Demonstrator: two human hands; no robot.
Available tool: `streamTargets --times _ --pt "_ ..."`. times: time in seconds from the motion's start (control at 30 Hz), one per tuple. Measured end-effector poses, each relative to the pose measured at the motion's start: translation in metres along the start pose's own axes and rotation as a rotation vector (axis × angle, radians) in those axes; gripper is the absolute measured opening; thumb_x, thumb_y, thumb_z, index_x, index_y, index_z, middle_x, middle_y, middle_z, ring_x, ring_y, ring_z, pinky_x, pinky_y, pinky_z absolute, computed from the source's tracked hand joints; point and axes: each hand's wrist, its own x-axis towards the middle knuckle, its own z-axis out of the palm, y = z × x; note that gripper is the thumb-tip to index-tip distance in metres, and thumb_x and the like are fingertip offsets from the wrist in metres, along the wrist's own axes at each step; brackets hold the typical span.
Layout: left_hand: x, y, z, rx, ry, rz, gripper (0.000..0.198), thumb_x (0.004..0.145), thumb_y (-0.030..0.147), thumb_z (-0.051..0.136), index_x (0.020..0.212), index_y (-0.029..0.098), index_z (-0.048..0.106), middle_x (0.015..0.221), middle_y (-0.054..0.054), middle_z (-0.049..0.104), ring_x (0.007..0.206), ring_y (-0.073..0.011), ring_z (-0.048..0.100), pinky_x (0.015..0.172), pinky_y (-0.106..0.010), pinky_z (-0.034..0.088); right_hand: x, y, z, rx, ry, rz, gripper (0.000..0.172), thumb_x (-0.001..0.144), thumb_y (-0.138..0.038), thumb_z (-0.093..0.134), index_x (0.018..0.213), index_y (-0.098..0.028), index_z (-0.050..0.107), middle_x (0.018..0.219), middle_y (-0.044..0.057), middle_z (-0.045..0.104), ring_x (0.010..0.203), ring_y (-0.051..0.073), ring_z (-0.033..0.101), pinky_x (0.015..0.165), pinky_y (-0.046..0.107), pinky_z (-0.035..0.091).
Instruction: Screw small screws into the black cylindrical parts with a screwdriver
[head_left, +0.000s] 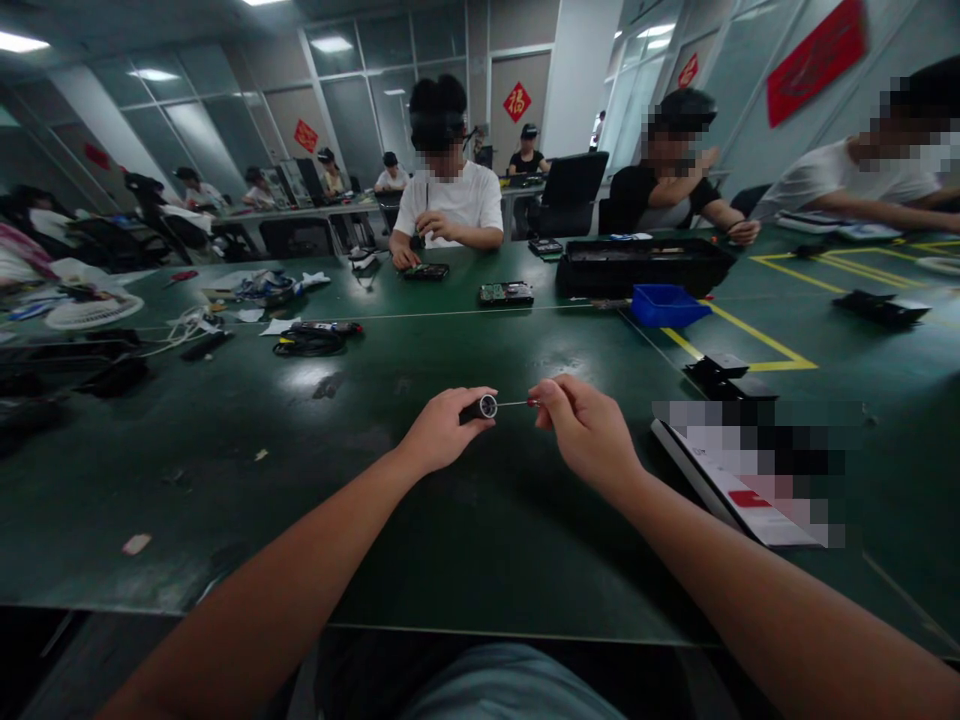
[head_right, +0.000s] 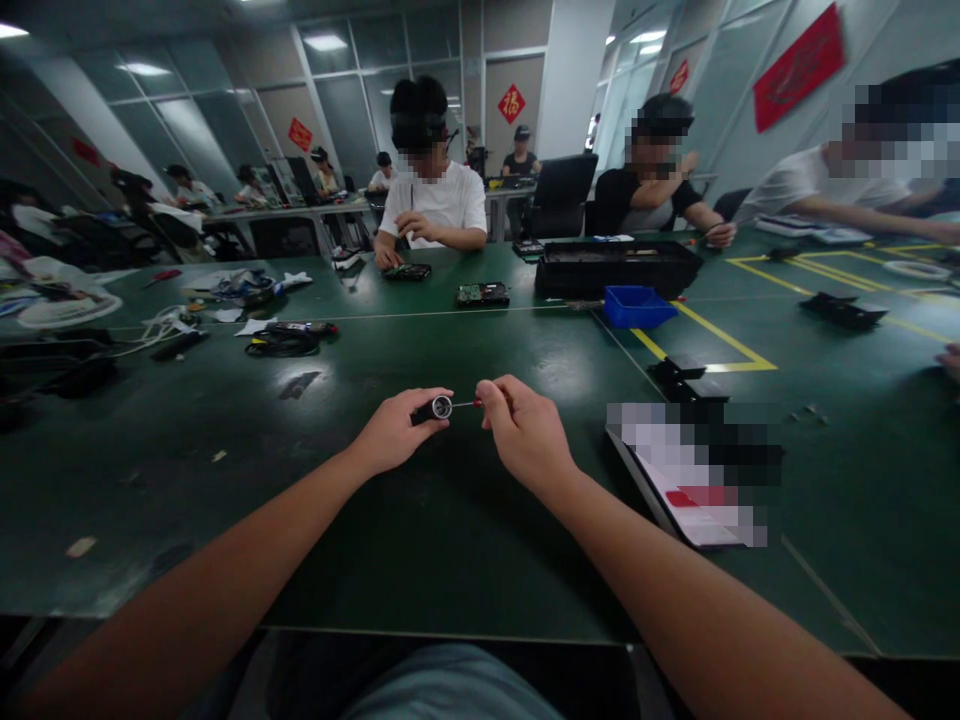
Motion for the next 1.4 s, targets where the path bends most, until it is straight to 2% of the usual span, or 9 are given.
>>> streamTargets --times 0.17,0.3,0.37,0.47,0.6,0.8,0.87,1.07,1.4 --pt "0.0 -0.001 0.0 -0.013 0.004 0.003 0.039 0.09 0.025 0.07 0.129 0.024 0.064 0.119 -0.005 0.07 0.111 -0.0232 0.063 0.1 -0.041 0.046 0.0 0.002 0.002 0.108 -0.016 -0.022 0.019 0.099 -0.034 0.047 0.107 -0.023 0.061 0.085 0.002 0.07 0.081 0.02 0.068 0.072 0.033 0.048" --pt "0.0 0.0 0.0 -0.013 -0.006 0.008 0.038 0.09 0.025 0.07 0.128 0.024 0.065 0.118 -0.006 0.07 0.11 -0.0237 0.063 0.1 -0.042 0.046 -0.001 0.001 0.002 0.1 -0.032 -0.006 0.026 0.101 -0.039 0.041 0.098 -0.024 0.063 0.074 0.0 0.062 0.071 0.019 0.061 0.067 0.033 0.044" --pt "0.0 0.001 0.0 -0.017 -0.005 0.009 0.039 0.089 0.025 0.07 0.128 0.024 0.065 0.118 -0.005 0.07 0.11 -0.0236 0.063 0.1 -0.042 0.047 -0.001 0.001 0.003 0.14 0.002 0.032 0.023 0.1 -0.038 0.043 0.1 -0.024 0.061 0.074 0.0 0.061 0.07 0.019 0.06 0.067 0.034 0.044" --pt "0.0 0.001 0.0 -0.024 0.001 0.0 0.039 0.089 0.025 0.07 0.128 0.024 0.065 0.119 -0.005 0.07 0.11 -0.0237 0.064 0.1 -0.042 0.047 0.001 0.003 0.006 0.311 0.063 0.107 0.018 0.093 -0.037 0.055 0.103 -0.022 0.06 0.083 0.002 0.066 0.079 0.02 0.064 0.075 0.036 0.049" --pt "-0.001 0.0 0.001 -0.037 0.02 0.007 0.041 0.089 0.026 0.071 0.129 0.024 0.065 0.124 -0.006 0.069 0.114 -0.0246 0.062 0.103 -0.044 0.046 0.005 0.006 0.01 0.548 0.08 0.188 0.025 0.089 -0.045 0.063 0.093 -0.02 0.066 0.084 0.004 0.067 0.079 0.019 0.064 0.081 0.038 0.051" --pt "0.001 0.003 -0.004 -0.007 0.011 0.127 0.037 0.091 0.024 0.068 0.128 0.026 0.065 0.119 -0.004 0.07 0.111 -0.0217 0.062 0.101 -0.041 0.045 0.012 0.015 0.014 0.92 0.16 0.432 0.026 0.084 -0.047 0.07 0.081 -0.021 0.067 0.076 0.001 0.062 0.069 0.015 0.058 0.072 0.033 0.054" --pt "0.002 0.004 -0.006 0.071 -0.012 0.133 0.036 0.092 0.025 0.068 0.127 0.027 0.065 0.118 -0.004 0.07 0.111 -0.0227 0.062 0.102 -0.044 0.043 0.014 0.018 0.014 0.899 0.163 0.512 0.027 0.085 -0.046 0.069 0.077 -0.021 0.065 0.071 0.0 0.058 0.064 0.015 0.055 0.067 0.033 0.053" --pt "0.002 0.004 -0.005 0.136 -0.055 0.054 0.036 0.092 0.027 0.068 0.128 0.026 0.065 0.114 -0.004 0.071 0.106 -0.0234 0.062 0.098 -0.045 0.043 0.01 0.027 0.016 0.624 0.257 0.288 0.027 0.091 -0.049 0.062 0.087 -0.022 0.065 0.077 0.0 0.063 0.069 0.015 0.059 0.067 0.031 0.051" --pt "0.001 0.004 -0.003 0.128 -0.04 0.085 0.037 0.092 0.027 0.068 0.129 0.026 0.064 0.116 -0.004 0.071 0.109 -0.0236 0.062 0.101 -0.045 0.042 0.005 0.01 0.011 0.346 0.089 0.132 0.028 0.096 -0.047 0.055 0.094 -0.02 0.063 0.08 0.004 0.067 0.073 0.018 0.063 0.072 0.036 0.051"
